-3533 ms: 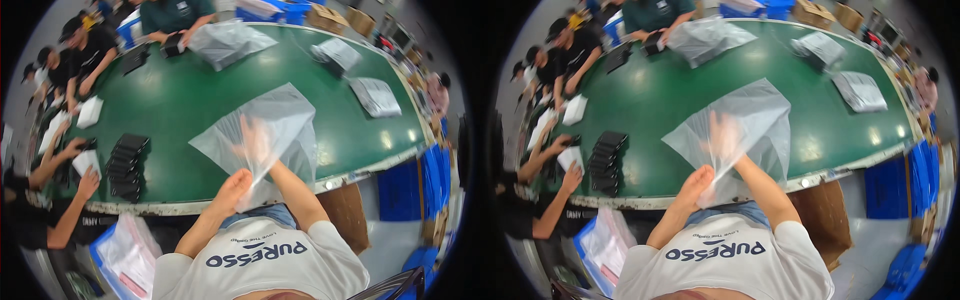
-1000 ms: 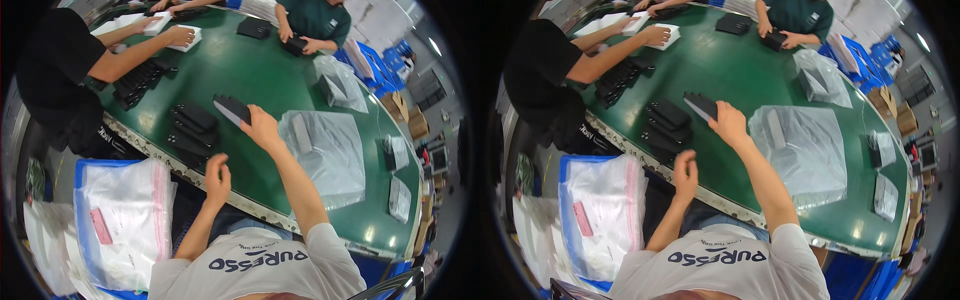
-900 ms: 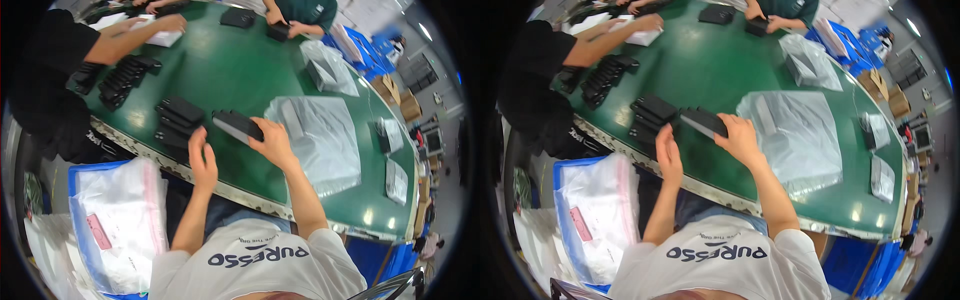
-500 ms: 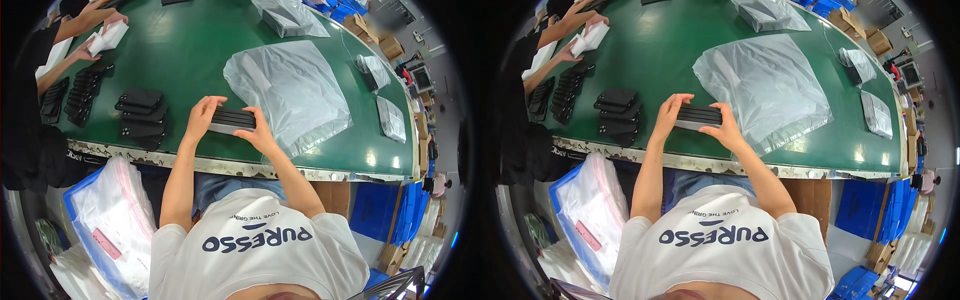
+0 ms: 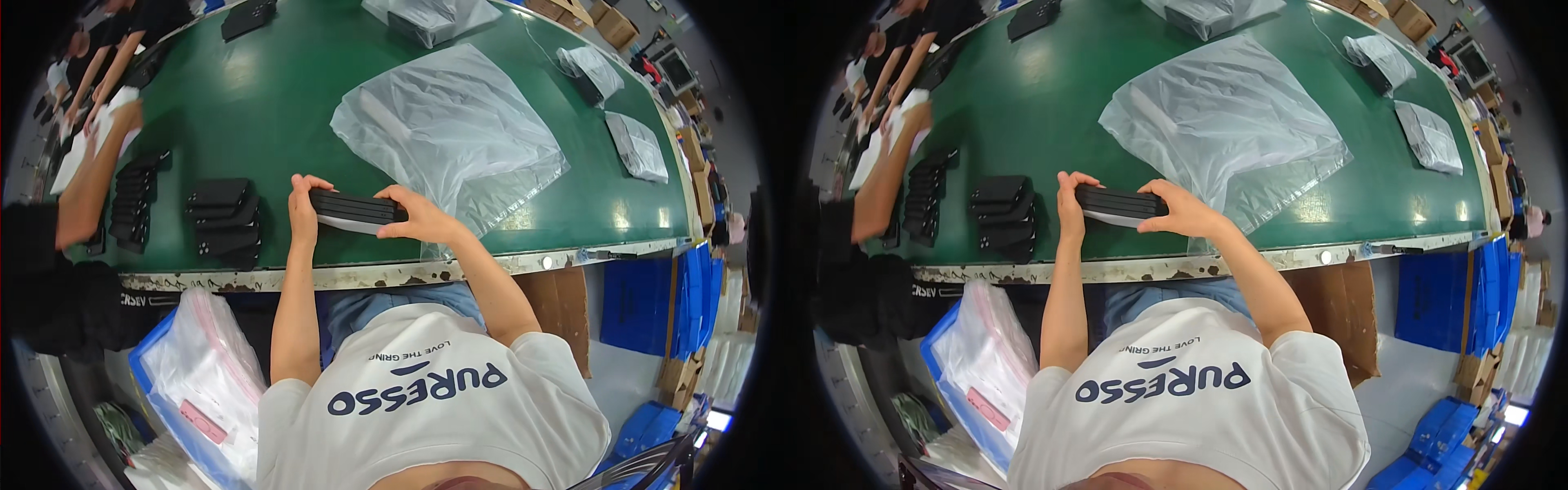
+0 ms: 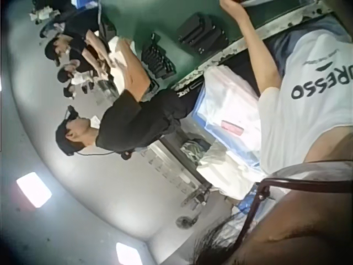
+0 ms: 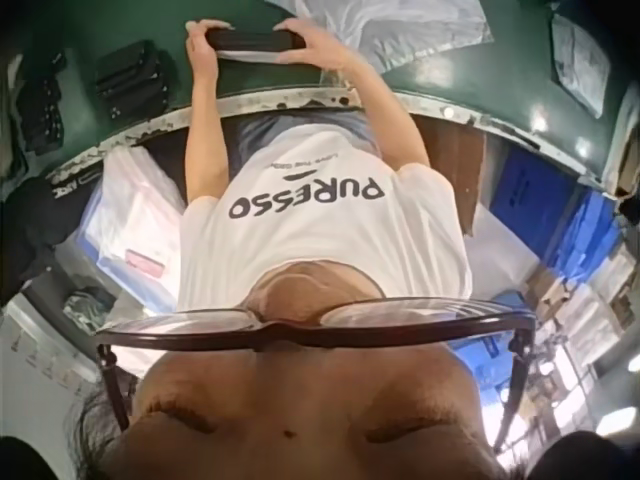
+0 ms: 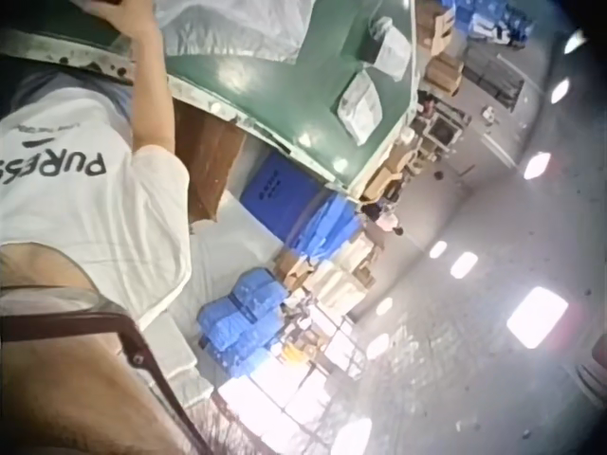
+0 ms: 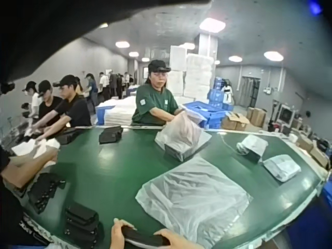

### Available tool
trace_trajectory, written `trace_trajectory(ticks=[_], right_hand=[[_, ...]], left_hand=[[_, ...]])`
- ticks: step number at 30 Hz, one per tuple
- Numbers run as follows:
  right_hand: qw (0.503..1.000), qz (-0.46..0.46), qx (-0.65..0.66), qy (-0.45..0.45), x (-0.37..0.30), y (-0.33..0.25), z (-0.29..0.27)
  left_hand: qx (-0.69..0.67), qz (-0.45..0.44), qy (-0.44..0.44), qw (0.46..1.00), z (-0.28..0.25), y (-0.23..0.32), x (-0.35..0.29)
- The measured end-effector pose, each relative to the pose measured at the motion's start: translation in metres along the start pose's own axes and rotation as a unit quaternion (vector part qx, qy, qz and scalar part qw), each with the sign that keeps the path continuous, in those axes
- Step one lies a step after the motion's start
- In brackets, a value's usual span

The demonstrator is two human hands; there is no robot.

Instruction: The person packs phone cases by gathering them into stacks, placing the stacks into plastic packaging bags, sealing the bags, and writing on a bag with a marker.

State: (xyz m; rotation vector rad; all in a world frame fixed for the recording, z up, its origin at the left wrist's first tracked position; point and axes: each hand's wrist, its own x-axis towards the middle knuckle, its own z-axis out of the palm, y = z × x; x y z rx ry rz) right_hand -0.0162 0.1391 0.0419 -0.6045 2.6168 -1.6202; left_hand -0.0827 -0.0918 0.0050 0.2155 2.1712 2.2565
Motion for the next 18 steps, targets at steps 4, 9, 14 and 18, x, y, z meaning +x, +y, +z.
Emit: trace_trajectory(ticks=[4,9,14,18], right_hand=[[0.996,0.069,-0.053,0.008,-0.01,-0.005,0.005],[0.977,0.039,-0.208,0.013,-0.029,-0.006,0.012],[0.956,0.126,-0.048,0.26,-0.084,-0.032,-0.032],[0.82,0.177,0.023,0.544,-0.141,0.002,-0.089]], left_hand=[[0.023,0.022,0.035,0.999,0.007,-0.008,-0.014],[-0.036,-0.003,0.025,0.999,0.013,-0.014,-0.012],[-0.074,0.059,0.022,0.995,0.073,0.054,-0.02],[0.324,0.3,-0.081,0.893,0.151,0.078,-0.058]])
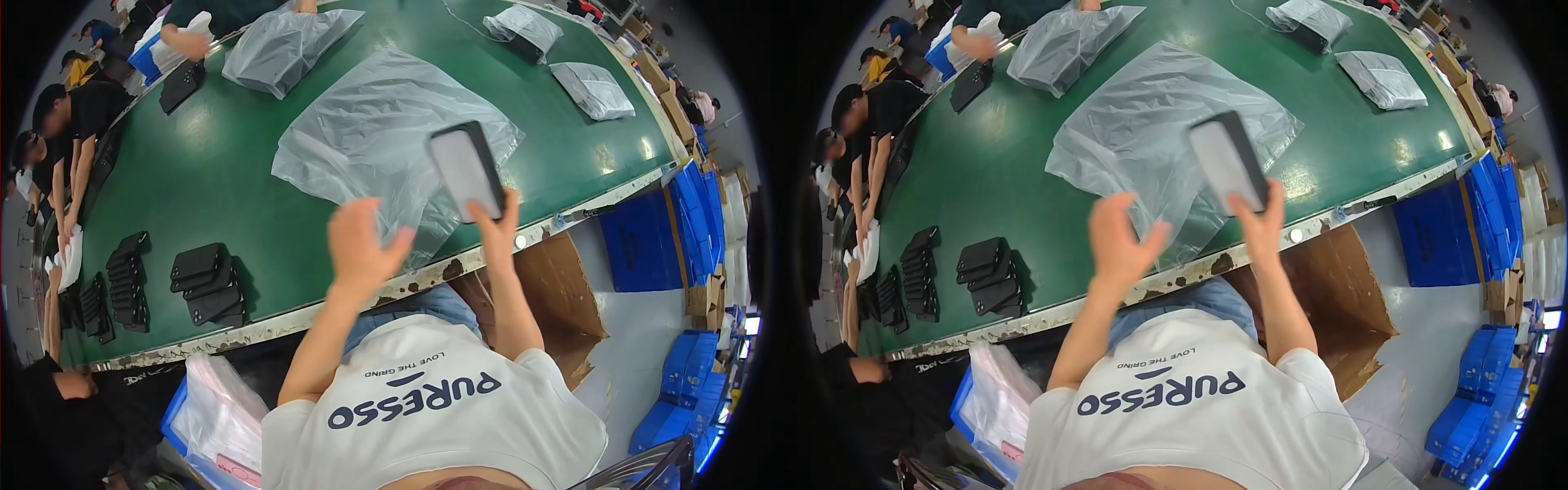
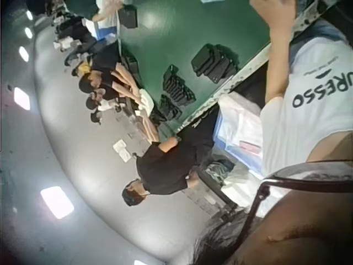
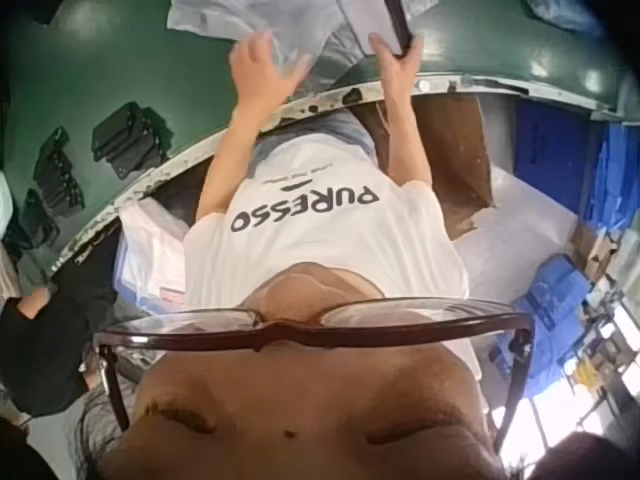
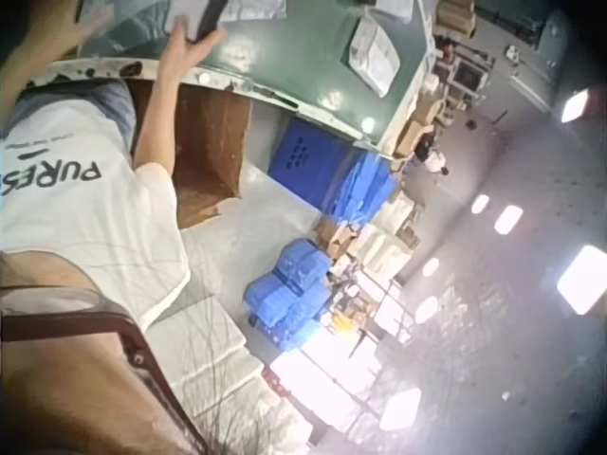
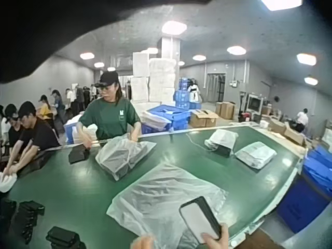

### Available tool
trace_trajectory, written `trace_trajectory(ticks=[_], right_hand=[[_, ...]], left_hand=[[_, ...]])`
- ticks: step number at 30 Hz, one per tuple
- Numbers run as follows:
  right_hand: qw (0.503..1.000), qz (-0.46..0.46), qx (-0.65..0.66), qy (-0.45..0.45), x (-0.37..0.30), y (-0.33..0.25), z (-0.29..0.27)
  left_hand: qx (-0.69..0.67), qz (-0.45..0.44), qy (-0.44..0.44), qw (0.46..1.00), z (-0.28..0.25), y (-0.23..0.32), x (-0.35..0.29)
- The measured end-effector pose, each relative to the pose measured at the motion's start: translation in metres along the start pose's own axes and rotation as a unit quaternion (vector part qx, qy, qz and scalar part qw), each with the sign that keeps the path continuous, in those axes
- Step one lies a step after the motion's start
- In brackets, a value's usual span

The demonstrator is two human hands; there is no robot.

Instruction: The person packs phone cases by gathering them into stacks, placing the stacks into plastic packaging bags, sealing the bags, and writing on a bag with a marker.

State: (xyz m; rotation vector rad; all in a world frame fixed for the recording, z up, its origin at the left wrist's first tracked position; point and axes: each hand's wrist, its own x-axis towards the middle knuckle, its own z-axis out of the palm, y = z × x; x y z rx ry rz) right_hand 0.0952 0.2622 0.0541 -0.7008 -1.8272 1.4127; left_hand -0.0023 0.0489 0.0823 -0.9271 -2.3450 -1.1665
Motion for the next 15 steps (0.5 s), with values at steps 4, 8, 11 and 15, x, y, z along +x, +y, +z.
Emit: trace_trajectory(ticks=[4,8,11,15], right_hand=[[0.997,0.06,-0.038,-0.037,0.004,0.012,-0.054],[0.984,0.056,-0.072,-0.152,0.005,0.015,-0.052],[0.964,-0.043,-0.147,-0.218,0.021,-0.01,0.004],[0.925,-0.028,-0.196,-0.324,0.036,-0.032,0.102]], left_hand=[[0.158,0.038,-0.105,0.981,0.056,-0.017,-0.008],[-0.06,-0.104,-0.068,0.99,0.059,-0.023,0.01],[-0.1,-0.102,-0.023,0.989,0.044,-0.008,0.033],[-0.133,-0.084,-0.022,0.987,0.03,0.004,0.048]])
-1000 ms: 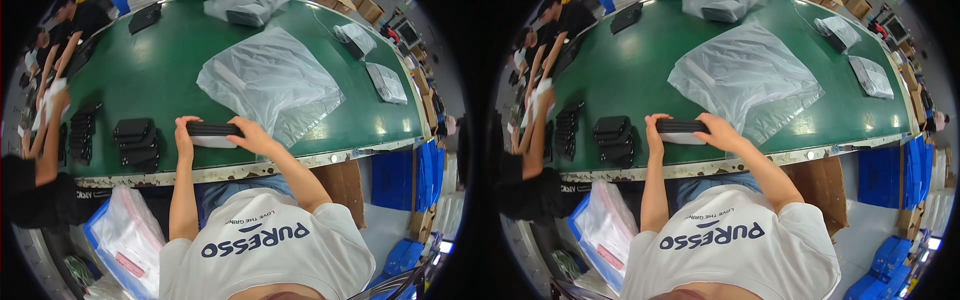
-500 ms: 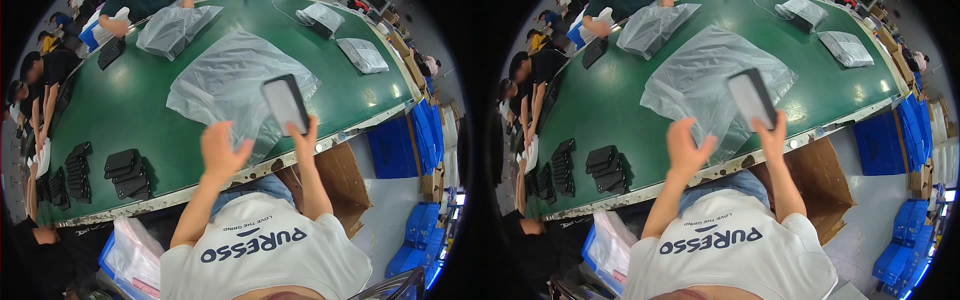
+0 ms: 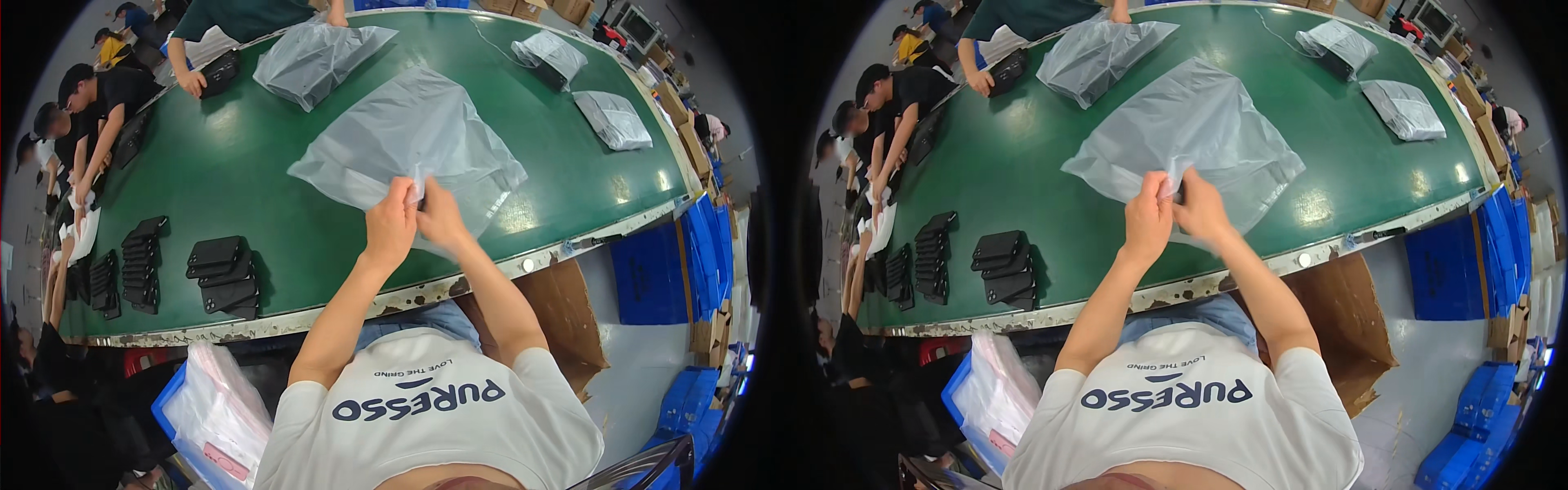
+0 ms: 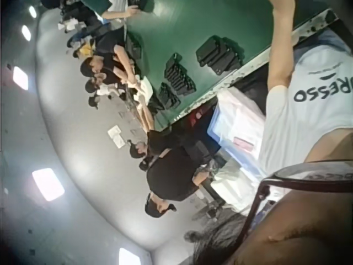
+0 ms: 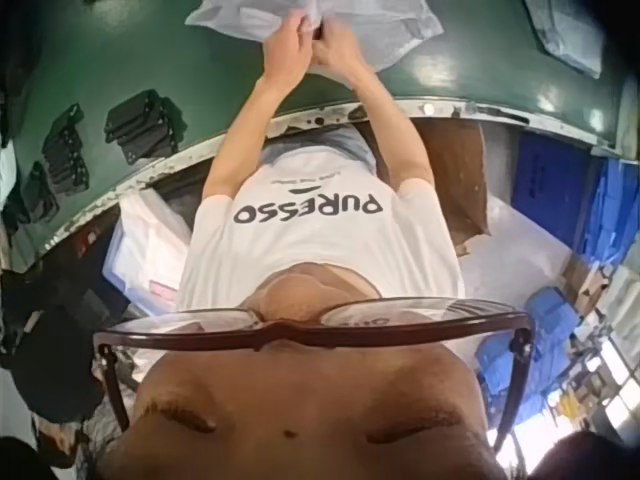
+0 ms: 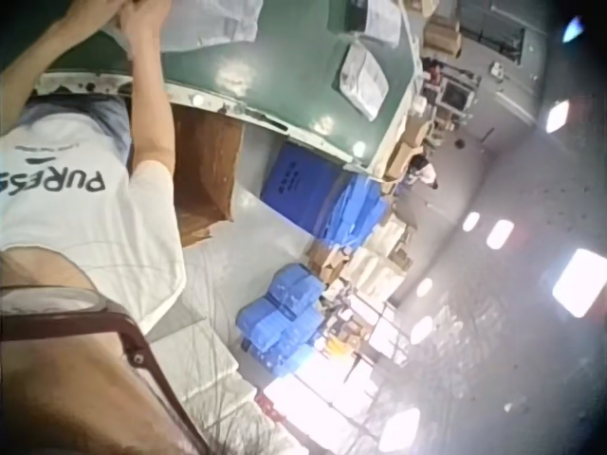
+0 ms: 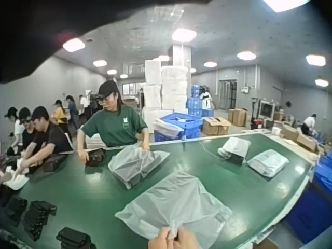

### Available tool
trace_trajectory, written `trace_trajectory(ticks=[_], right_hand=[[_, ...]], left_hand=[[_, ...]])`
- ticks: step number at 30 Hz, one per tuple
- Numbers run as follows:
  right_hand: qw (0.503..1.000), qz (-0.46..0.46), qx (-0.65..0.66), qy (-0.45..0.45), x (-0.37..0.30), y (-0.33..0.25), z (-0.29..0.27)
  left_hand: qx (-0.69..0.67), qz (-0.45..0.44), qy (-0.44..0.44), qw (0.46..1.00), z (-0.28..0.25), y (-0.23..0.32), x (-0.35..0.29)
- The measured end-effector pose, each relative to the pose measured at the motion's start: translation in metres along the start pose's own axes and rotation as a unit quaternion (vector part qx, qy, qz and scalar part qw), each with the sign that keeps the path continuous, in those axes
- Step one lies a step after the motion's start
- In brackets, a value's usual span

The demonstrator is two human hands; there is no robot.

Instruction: The person packs phone cases by gathering them into stacks, placing the stacks into plastic packaging bags, sealing the bags, and writing on a bag with a marker.

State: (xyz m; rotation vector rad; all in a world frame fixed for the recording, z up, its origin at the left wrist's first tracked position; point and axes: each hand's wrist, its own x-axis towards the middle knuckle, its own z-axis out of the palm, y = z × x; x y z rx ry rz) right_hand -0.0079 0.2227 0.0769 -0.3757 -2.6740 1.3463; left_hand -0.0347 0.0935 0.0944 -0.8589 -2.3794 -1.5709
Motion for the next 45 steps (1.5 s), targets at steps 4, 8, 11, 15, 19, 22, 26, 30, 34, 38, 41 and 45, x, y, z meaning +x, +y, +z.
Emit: trace_trajectory(ticks=[4,8,11,15,19,22,26,30,34,38,41,45], right_hand=[[0.914,-0.037,0.364,0.176,0.072,0.026,0.1],[0.894,-0.24,-0.266,0.27,0.101,-0.006,0.143],[0.879,-0.253,-0.31,0.26,0.11,-0.011,0.162],[0.907,-0.307,-0.27,0.099,0.097,-0.044,0.151],[0.907,-0.314,-0.276,0.047,0.041,-0.017,0.124],[0.907,-0.299,-0.237,-0.176,-0.015,0.015,0.101],[0.876,-0.233,-0.173,-0.385,-0.024,-0.058,0.045],[0.913,-0.233,-0.028,-0.334,-0.001,-0.125,0.083],[0.875,-0.442,-0.012,-0.198,0.028,-0.163,0.191],[0.851,-0.472,-0.145,-0.18,0.046,-0.147,0.264],[0.836,-0.493,-0.156,-0.184,0.061,-0.149,0.266],[0.884,-0.351,-0.138,-0.276,0.05,-0.16,0.245]], left_hand=[[-0.101,-0.028,0.014,0.994,-0.011,-0.007,-0.004],[-0.137,-0.157,0.003,0.978,-0.049,-0.032,-0.013],[-0.186,-0.15,-0.003,0.971,-0.084,-0.034,-0.01],[-0.113,-0.208,0.015,0.971,-0.101,-0.053,-0.028],[0.084,-0.211,-0.014,0.974,-0.081,-0.104,-0.068],[0.156,-0.228,-0.052,0.96,-0.078,-0.099,-0.084],[0.004,-0.189,-0.051,0.981,-0.118,-0.073,-0.105],[-0.006,-0.251,0.411,0.876,-0.149,-0.087,-0.171],[-0.387,-0.329,0.51,0.695,-0.179,-0.077,-0.187],[-0.461,-0.323,0.503,0.656,-0.196,-0.086,-0.181],[-0.352,-0.37,0.473,0.718,-0.203,-0.101,-0.2],[-0.472,-0.357,0.459,0.663,-0.208,-0.097,-0.174]])
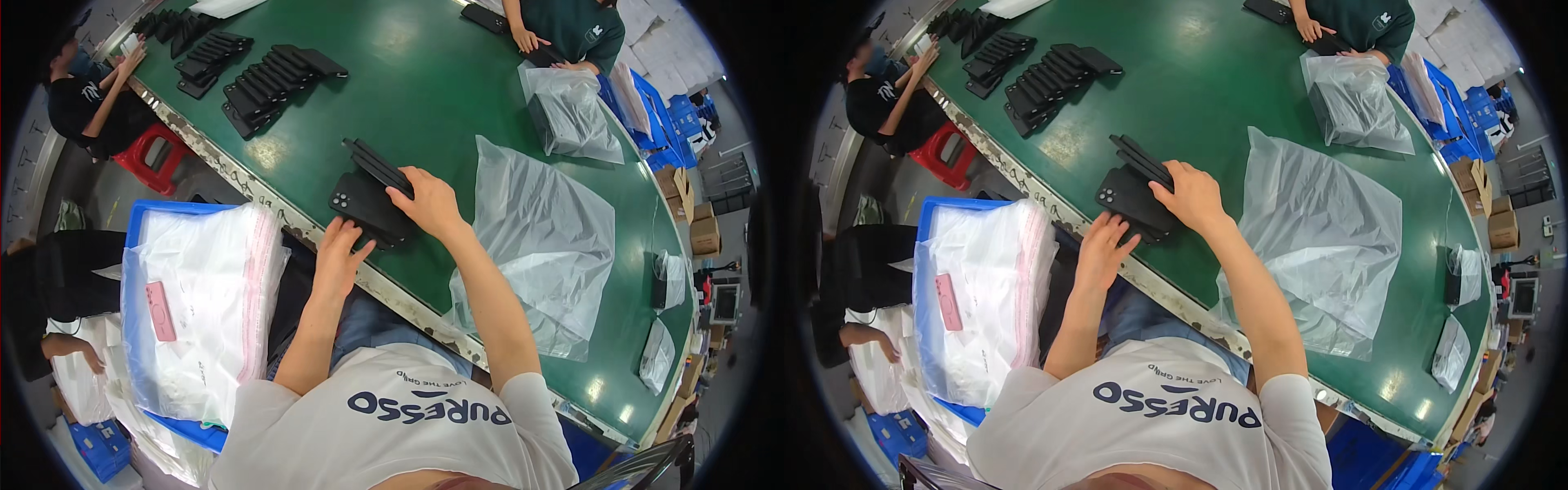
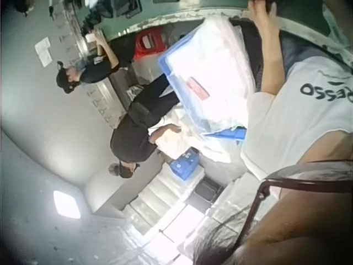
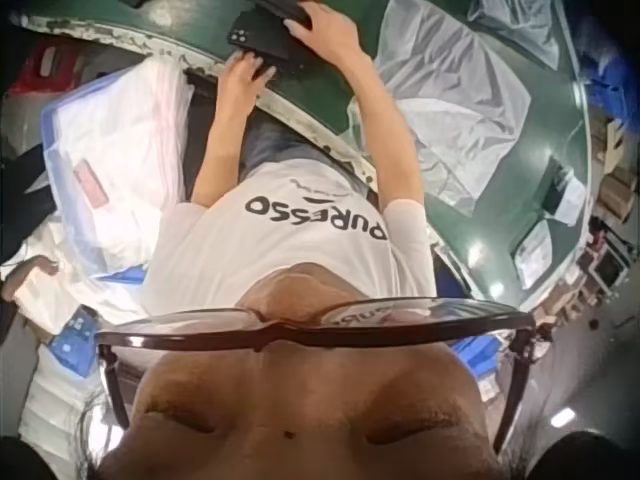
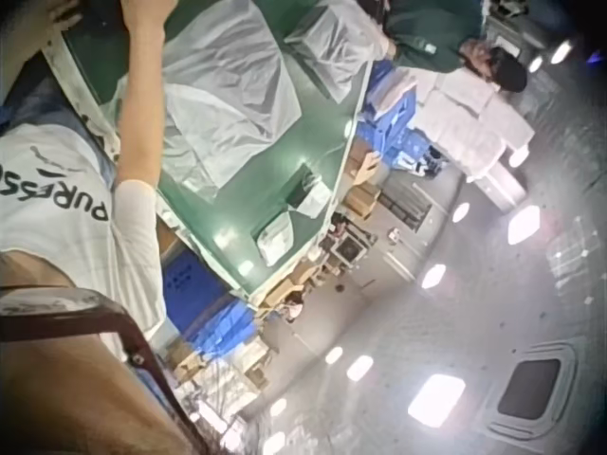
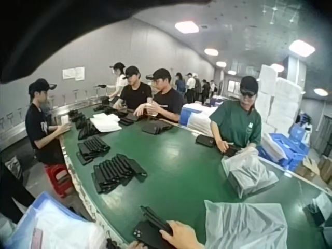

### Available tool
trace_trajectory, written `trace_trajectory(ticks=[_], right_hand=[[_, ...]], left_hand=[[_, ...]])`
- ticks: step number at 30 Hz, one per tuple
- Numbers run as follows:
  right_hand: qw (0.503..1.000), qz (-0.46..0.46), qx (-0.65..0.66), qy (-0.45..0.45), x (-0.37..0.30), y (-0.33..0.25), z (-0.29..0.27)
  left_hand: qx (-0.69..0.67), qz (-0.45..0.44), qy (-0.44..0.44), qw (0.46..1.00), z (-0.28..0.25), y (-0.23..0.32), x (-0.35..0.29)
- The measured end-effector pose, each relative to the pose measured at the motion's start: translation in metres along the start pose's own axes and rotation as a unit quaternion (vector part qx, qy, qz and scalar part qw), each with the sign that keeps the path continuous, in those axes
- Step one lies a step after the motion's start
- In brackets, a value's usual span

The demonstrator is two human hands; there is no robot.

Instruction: The person packs phone cases by gathering them into stacks, placing the stacks into plastic packaging bags, sealing the bags, and writing on a bag with a marker.

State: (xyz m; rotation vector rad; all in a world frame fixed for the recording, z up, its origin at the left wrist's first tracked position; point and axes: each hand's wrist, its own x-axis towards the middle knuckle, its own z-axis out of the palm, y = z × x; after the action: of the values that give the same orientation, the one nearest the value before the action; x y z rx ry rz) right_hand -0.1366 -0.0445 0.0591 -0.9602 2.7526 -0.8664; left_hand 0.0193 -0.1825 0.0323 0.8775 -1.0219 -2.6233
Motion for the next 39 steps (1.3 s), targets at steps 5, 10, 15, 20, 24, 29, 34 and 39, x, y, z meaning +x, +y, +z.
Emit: trace_trajectory(ticks=[5,10,15,20,24,29,34,39], right_hand=[[0.998,0.018,0.054,0.031,-0.024,0.013,-0.011],[0.991,0.037,0.126,0.037,-0.044,0.01,-0.015],[0.997,-0.031,-0.037,0.057,-0.068,-0.026,0.008],[0.985,-0.036,-0.119,0.117,-0.073,-0.027,0.037],[0.985,-0.041,-0.094,0.14,-0.068,-0.01,0.025],[0.991,-0.007,0.05,0.123,-0.063,0.021,-0.007],[0.968,0.039,0.113,0.219,-0.069,0.013,0.019],[0.959,0.084,0.151,0.224,-0.076,0.038,0.012]], left_hand=[[0.091,0.034,-0.037,0.995,0.033,-0.002,0.04],[0.439,0.201,-0.017,0.875,0.047,-0.008,0.077],[0.534,0.409,0.057,0.737,0.027,-0.026,0.078],[0.549,0.314,0.041,0.774,0.012,-0.018,0.076],[0.235,0.158,0.008,0.959,0.026,0.008,0.085],[0.423,0.319,-0.023,0.848,0.046,0.02,0.137],[0.285,0.077,-0.345,0.891,0.092,0.018,0.18],[0.421,-0.006,-0.408,0.81,0.083,0.027,0.147]])
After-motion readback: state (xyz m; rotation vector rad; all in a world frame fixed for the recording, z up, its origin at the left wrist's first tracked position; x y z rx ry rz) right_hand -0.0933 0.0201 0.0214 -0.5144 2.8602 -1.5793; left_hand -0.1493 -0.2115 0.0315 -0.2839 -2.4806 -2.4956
